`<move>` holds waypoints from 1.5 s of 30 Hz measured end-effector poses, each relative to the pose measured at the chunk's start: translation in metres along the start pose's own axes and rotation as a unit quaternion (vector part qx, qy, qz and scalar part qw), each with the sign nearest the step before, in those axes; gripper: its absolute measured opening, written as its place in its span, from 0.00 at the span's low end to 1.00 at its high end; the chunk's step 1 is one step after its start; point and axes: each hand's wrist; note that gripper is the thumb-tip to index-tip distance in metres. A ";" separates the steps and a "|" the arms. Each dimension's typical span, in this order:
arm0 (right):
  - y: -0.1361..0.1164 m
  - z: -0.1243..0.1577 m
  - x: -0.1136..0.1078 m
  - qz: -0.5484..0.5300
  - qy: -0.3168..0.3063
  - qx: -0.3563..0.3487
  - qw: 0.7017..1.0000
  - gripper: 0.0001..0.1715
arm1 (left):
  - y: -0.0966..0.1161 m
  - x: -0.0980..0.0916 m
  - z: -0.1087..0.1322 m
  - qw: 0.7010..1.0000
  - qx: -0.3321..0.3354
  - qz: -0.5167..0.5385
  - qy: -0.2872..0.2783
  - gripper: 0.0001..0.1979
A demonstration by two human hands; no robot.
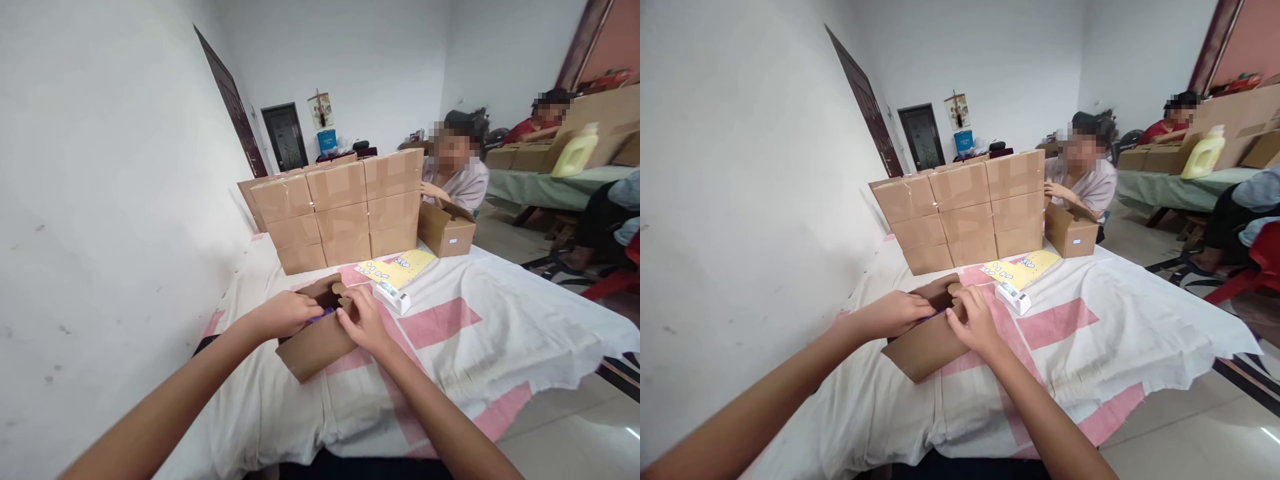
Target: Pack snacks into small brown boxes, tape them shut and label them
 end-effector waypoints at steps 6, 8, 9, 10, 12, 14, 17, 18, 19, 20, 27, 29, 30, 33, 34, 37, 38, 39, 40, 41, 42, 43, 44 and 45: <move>0.026 0.022 0.012 -0.054 -0.005 0.095 0.994 0.27 | 0.008 0.048 0.097 0.915 -0.160 0.112 0.353 0.13; 0.029 0.025 0.014 -0.046 -0.008 0.109 0.993 0.28 | 0.011 0.083 0.104 0.918 -0.165 0.164 0.323 0.20; 0.029 0.026 0.014 -0.046 -0.009 0.114 0.992 0.27 | 0.012 0.099 0.101 0.916 -0.175 0.187 0.308 0.22; 0.029 0.026 0.014 -0.049 -0.009 0.119 0.992 0.25 | 0.014 0.112 0.097 0.909 -0.194 0.212 0.302 0.23; 0.028 0.026 0.013 -0.061 -0.009 0.131 0.989 0.21 | 0.016 0.128 0.084 0.882 -0.240 0.254 0.315 0.23; 0.026 0.025 0.013 -0.067 -0.010 0.153 0.986 0.20 | 0.015 0.133 0.073 0.857 -0.255 0.279 0.351 0.24; 0.025 0.022 0.016 -0.047 -0.007 0.185 0.982 0.25 | 0.010 0.127 0.064 0.856 -0.223 0.227 0.408 0.27; 0.026 0.020 0.018 -0.041 -0.006 0.196 0.980 0.28 | 0.008 0.122 0.062 0.867 -0.215 0.186 0.410 0.28; 0.028 0.018 0.019 -0.044 -0.010 0.208 0.977 0.31 | 0.007 0.117 0.061 0.881 -0.213 0.138 0.399 0.28; 0.031 0.016 0.021 -0.055 -0.020 0.221 0.973 0.34 | 0.005 0.111 0.060 0.896 -0.218 0.088 0.377 0.30; 0.033 0.014 0.021 -0.158 -0.073 0.262 0.949 0.37 | 0.009 0.072 0.045 0.946 -0.227 -0.069 0.222 0.35; 0.035 0.017 0.008 -0.155 -0.063 0.289 0.943 0.34 | 0.015 0.073 0.045 0.953 -0.220 -0.063 0.199 0.28; 0.040 0.019 -0.001 -0.144 -0.047 0.303 0.941 0.31 | 0.018 0.076 0.046 0.954 -0.224 -0.057 0.190 0.24; 0.069 0.021 -0.040 -0.053 0.031 0.334 0.941 0.22 | 0.028 0.089 0.047 0.953 -0.243 -0.051 0.172 0.20; 0.083 0.020 -0.054 -0.005 0.042 0.349 0.936 0.22 | 0.031 0.092 0.046 0.950 -0.250 -0.059 0.176 0.21; 0.122 0.011 -0.086 0.103 -0.033 0.417 0.902 0.20 | 0.037 0.097 0.038 0.944 -0.259 -0.093 0.183 0.27; 0.132 0.007 -0.093 0.115 -0.069 0.438 0.889 0.18 | 0.039 0.097 0.035 0.942 -0.262 -0.101 0.182 0.28; 0.140 0.003 -0.096 0.118 -0.103 0.457 0.876 0.17 | 0.041 0.097 0.032 0.941 -0.265 -0.105 0.181 0.28; 0.146 -0.001 -0.098 0.112 -0.133 0.472 0.864 0.15 | 0.042 0.097 0.030 0.940 -0.268 -0.105 0.182 0.27; 0.152 -0.005 -0.098 0.104 -0.158 0.487 0.853 0.13 | 0.043 0.096 0.029 0.939 -0.271 -0.104 0.183 0.26; 0.156 -0.010 -0.096 0.098 -0.182 0.503 0.839 0.11 | 0.043 0.097 0.029 0.939 -0.271 -0.102 0.186 0.26; 0.160 -0.014 -0.094 0.094 -0.202 0.519 0.825 0.09 | 0.042 0.097 0.029 0.939 -0.270 -0.100 0.189 0.25; 0.164 -0.018 -0.091 0.093 -0.217 0.534 0.812 0.07 | 0.041 0.098 0.030 0.939 -0.268 -0.099 0.193 0.25; 0.168 -0.022 -0.088 0.094 -0.229 0.548 0.799 0.05 | 0.039 0.099 0.031 0.938 -0.266 -0.098 0.198 0.25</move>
Point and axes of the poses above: each hand's wrist, its own z-axis away from the middle knuckle, its own x-axis out of the palm, y = z × x, and after that the axes turned 3 degrees about z, right-handed
